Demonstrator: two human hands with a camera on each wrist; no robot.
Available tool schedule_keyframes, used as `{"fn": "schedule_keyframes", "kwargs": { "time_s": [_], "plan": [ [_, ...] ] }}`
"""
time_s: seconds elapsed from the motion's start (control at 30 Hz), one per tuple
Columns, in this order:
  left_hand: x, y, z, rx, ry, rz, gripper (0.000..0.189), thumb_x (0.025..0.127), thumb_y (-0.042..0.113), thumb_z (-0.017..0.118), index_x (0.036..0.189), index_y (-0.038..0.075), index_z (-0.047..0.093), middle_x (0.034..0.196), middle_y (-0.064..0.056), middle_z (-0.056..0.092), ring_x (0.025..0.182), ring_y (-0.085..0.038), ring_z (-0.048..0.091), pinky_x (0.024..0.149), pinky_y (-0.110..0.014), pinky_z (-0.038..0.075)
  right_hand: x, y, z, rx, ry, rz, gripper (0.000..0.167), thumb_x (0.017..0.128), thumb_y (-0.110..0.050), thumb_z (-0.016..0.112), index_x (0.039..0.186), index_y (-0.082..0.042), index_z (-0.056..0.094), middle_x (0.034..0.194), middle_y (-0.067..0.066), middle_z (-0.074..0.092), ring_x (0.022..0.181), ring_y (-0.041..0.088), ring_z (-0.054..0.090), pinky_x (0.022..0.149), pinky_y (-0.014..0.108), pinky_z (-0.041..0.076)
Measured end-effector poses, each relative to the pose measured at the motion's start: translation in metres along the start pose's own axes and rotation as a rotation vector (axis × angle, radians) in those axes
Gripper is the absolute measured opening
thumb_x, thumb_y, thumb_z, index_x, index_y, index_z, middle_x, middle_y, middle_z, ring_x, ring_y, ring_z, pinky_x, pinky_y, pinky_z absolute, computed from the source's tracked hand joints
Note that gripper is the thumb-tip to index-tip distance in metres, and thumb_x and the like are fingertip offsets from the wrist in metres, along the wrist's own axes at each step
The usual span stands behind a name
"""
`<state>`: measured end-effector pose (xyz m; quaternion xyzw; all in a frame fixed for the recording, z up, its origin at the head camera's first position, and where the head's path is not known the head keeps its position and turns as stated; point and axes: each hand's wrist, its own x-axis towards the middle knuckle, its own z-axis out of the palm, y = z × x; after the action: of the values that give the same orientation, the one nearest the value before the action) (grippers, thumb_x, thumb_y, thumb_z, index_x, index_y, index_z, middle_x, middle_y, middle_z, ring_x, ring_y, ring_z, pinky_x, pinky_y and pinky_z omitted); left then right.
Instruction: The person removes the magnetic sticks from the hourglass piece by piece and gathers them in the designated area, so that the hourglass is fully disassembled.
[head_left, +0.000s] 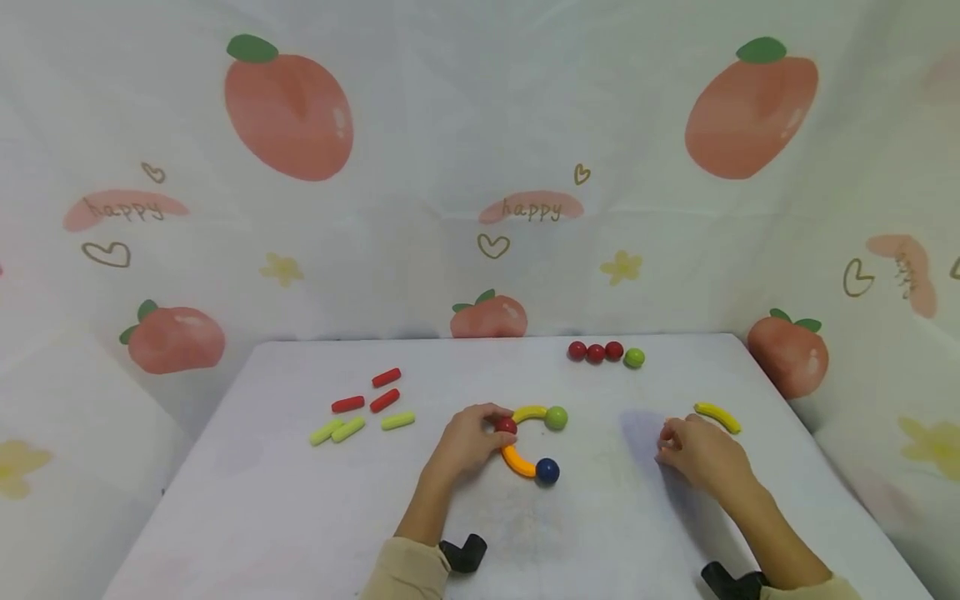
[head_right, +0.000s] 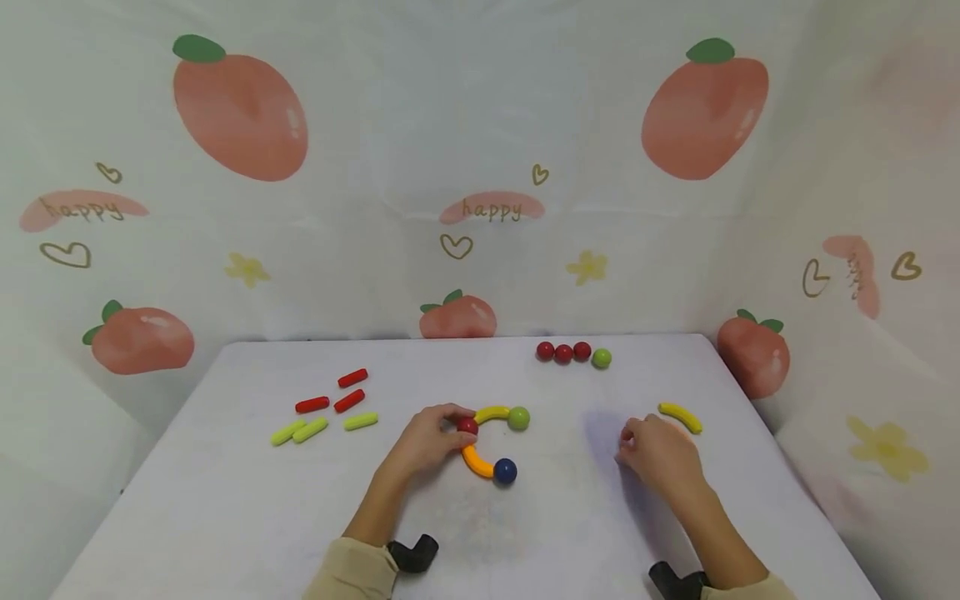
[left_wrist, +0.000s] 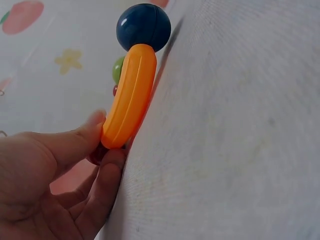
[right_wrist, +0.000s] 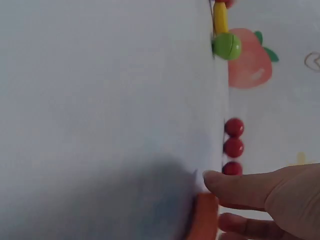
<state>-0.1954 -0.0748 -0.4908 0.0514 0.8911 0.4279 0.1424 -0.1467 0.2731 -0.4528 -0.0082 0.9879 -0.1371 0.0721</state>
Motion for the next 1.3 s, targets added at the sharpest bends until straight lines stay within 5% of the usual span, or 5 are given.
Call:
{"fn": "schedule_keyframes", "kwargs": {
  "time_s": [0.13,0.4,0.93,1.1,1.3],
  "plan": [
    [0.0,0.0,0.002,-0.011,-0.004,0.001,0.033,0.09,0.034,0.078,0.122,0.032,0.071,0.128,-0.001,0.067,0.129,-0.028,0.055,0.113,-0.056,0.046,0.006,-0.025,0.003,0.019,0.067,-0.083,0.028,0.085,-0.026,0.082,0.107,-0.009,0.073,0.099,0.008,0.069,0.09,0.023,0.064,0.074,0.046,0.059],
    [-0.001,0.001,0.01,-0.018,-0.014,0.019,0.032,0.09,0.036,0.078,0.121,0.034,0.071,0.13,0.001,0.067,0.128,-0.026,0.055,0.113,-0.056,0.046,0.043,-0.074,0.04,0.335,-0.039,-0.247,0.05,0.088,-0.031,0.081,0.13,-0.013,0.062,0.118,0.005,0.062,0.09,0.013,0.055,0.082,0.025,0.056],
    [-0.002,0.005,0.0,0.013,-0.005,0.003,0.035,0.091,0.035,0.077,0.125,0.033,0.07,0.13,0.0,0.066,0.127,-0.026,0.056,0.111,-0.054,0.049,0.067,-0.091,0.034,0.342,-0.099,-0.319,0.018,0.092,-0.013,0.07,0.109,-0.018,0.073,0.11,0.005,0.06,0.098,0.019,0.054,0.093,0.039,0.055],
    [-0.004,0.002,0.001,0.01,-0.005,0.013,0.034,0.091,0.035,0.076,0.125,0.033,0.07,0.13,0.0,0.066,0.127,-0.026,0.056,0.111,-0.054,0.048,0.081,-0.067,0.013,0.352,0.005,-0.246,0.032,0.091,-0.01,0.068,0.122,-0.002,0.064,0.115,0.017,0.061,0.099,0.026,0.057,0.092,0.044,0.055],
    [-0.004,0.0,0.0,0.007,-0.003,0.016,0.033,0.092,0.034,0.076,0.124,0.032,0.07,0.127,0.001,0.067,0.123,-0.024,0.057,0.111,-0.054,0.048,0.107,-0.04,0.0,0.388,0.126,0.007,0.042,0.093,-0.015,0.064,0.125,0.009,0.053,0.121,0.025,0.056,0.104,0.033,0.054,0.095,0.046,0.053]
  ]
}}
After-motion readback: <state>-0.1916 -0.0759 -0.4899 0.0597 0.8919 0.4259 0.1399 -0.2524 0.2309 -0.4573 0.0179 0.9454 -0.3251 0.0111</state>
